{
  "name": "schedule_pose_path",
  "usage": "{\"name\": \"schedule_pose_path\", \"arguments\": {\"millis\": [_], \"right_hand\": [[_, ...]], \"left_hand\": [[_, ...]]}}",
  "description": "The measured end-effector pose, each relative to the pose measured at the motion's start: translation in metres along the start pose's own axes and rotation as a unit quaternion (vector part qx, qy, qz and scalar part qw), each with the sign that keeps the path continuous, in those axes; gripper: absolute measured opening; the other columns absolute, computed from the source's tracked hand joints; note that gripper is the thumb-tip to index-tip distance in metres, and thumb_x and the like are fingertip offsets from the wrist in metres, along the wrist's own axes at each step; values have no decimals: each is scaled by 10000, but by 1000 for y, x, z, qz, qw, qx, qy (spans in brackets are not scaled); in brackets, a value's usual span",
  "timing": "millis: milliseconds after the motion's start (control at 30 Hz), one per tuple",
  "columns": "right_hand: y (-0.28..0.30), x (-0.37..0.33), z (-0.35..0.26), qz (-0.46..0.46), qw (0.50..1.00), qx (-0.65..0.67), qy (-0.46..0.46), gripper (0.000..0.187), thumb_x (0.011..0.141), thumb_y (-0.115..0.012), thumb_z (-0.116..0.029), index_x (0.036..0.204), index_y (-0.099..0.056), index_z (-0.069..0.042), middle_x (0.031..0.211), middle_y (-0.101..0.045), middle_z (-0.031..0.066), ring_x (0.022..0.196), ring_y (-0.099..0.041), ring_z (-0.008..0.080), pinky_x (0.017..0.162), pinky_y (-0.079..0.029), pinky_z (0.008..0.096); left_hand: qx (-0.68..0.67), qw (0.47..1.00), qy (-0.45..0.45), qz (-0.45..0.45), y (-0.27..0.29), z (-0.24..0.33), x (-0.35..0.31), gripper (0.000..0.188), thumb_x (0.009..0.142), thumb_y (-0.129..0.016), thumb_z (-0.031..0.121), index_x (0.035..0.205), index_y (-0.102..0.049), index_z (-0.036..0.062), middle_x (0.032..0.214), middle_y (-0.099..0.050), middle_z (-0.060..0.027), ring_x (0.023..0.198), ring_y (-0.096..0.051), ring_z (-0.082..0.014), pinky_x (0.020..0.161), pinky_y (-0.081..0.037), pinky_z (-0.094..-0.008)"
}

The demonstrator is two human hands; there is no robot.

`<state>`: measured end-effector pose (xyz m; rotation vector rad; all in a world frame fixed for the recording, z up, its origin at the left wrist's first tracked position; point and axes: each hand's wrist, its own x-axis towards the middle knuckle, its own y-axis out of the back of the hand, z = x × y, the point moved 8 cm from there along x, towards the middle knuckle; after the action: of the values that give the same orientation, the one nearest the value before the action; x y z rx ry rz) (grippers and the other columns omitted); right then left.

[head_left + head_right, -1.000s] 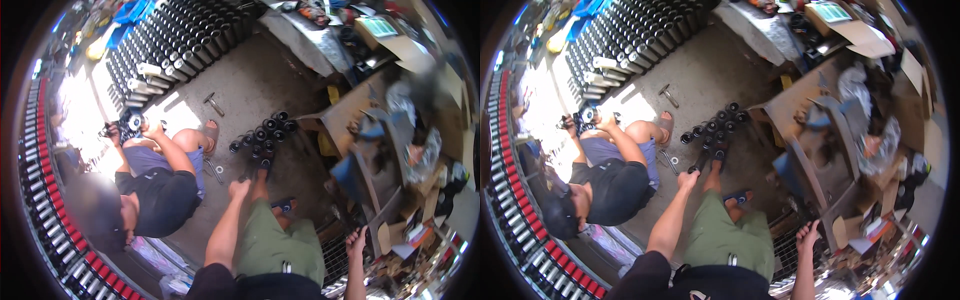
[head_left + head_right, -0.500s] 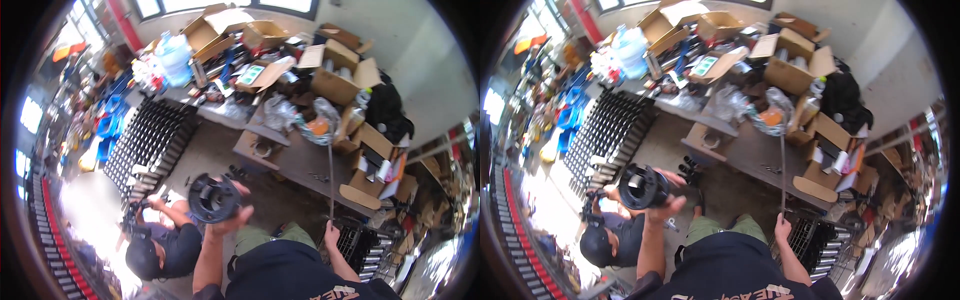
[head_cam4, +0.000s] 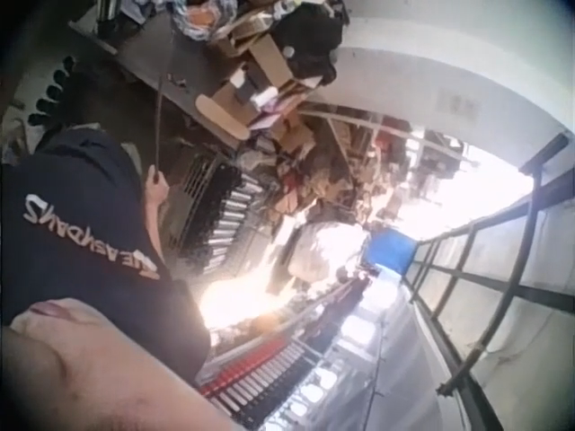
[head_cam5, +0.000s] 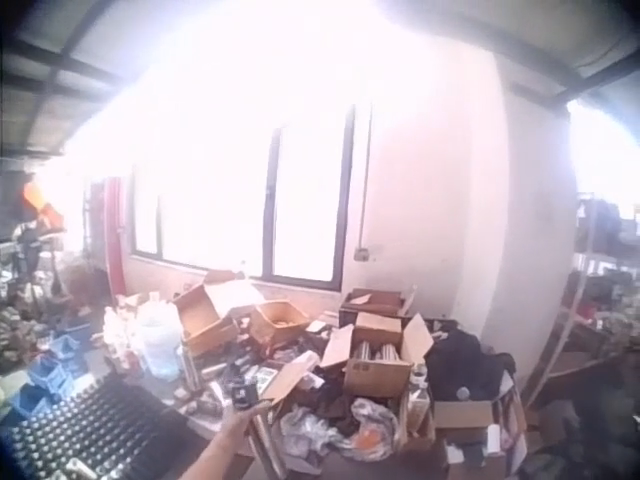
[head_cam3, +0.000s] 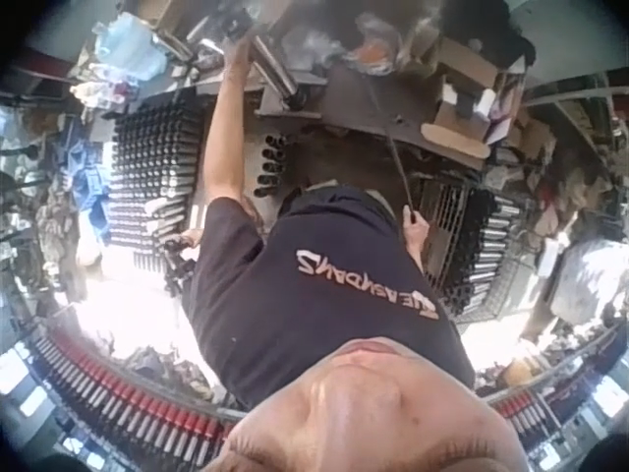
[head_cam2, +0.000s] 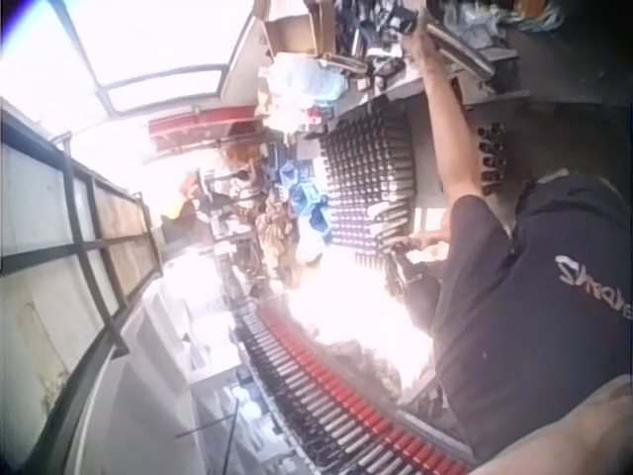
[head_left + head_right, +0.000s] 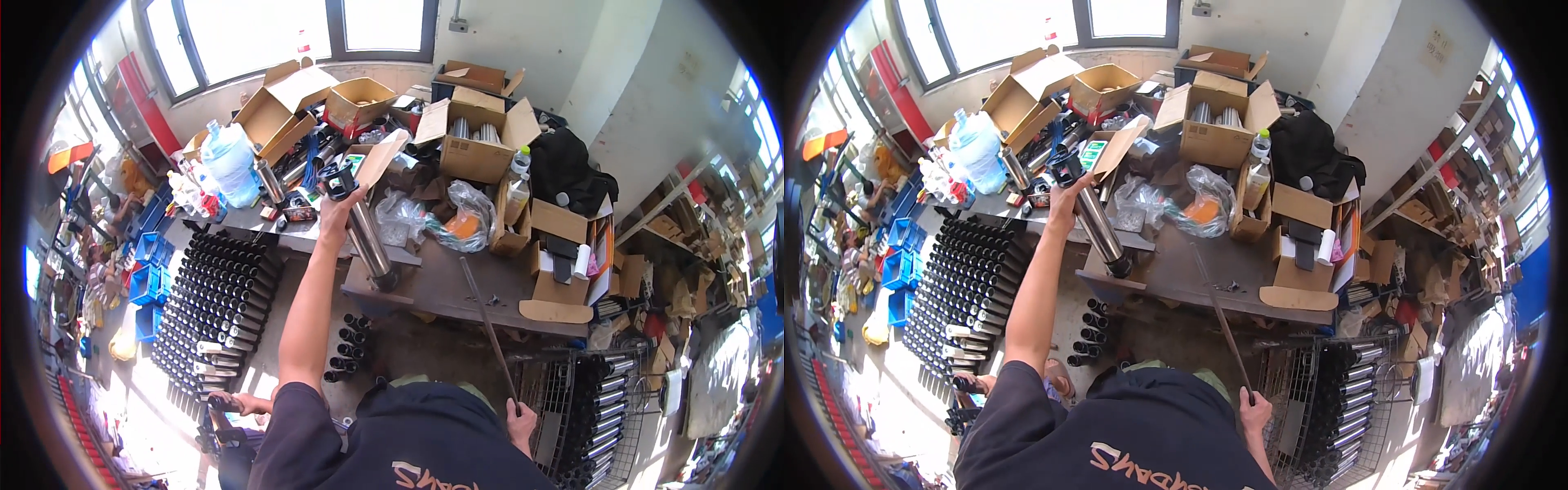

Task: The person mounts a large metal tube into a vertical fixture on a workbench and uses a handled tool to tighten a component on the top of the tube.

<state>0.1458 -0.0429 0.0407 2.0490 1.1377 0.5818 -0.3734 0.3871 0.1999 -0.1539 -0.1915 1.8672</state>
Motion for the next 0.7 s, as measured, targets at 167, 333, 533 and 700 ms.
{"name": "schedule_pose_path", "arguments": {"millis": [167, 333, 533, 700], "right_hand": [[-5, 8, -50, -21, 999, 15, 45, 412, 896, -715, -322, 673, -579, -4, 546, -491, 179, 472, -506, 332, 500, -386, 420], [-14, 28, -76, -38, 997, 30, 53, 403, 903, -709, -318, 696, -588, 6, 555, -477, 184, 475, -497, 321, 506, -390, 412], [-21, 19, -79, -50, 998, 27, 37, 431, 928, -692, -285, 676, -534, 27, 541, -426, 157, 483, -390, 211, 490, -340, 387], [-19, 21, -71, -67, 996, 49, 42, 416, 929, -690, -297, 696, -556, 22, 544, -427, 163, 464, -409, 237, 490, -348, 392]], "left_hand": [[55, 992, 116, -21, -13, -7, 16, 385, 708, -908, 243, 990, -708, 73, 847, -658, 14, 690, -585, -102, 604, -432, -273], [-17, 995, 97, -16, -24, 8, 8, 374, 704, -912, 133, 1000, -706, 34, 925, -700, -19, 770, -639, -130, 681, -503, -302], [143, 967, -164, 130, -6, 25, -22, 488, 698, -925, 260, 985, -645, -19, 933, -716, -92, 825, -659, -170, 779, -518, -336], [125, 937, -286, 156, -17, 24, -83, 521, 687, -900, 151, 1073, -605, -35, 978, -693, -113, 830, -645, -195, 796, -512, -336]]}}
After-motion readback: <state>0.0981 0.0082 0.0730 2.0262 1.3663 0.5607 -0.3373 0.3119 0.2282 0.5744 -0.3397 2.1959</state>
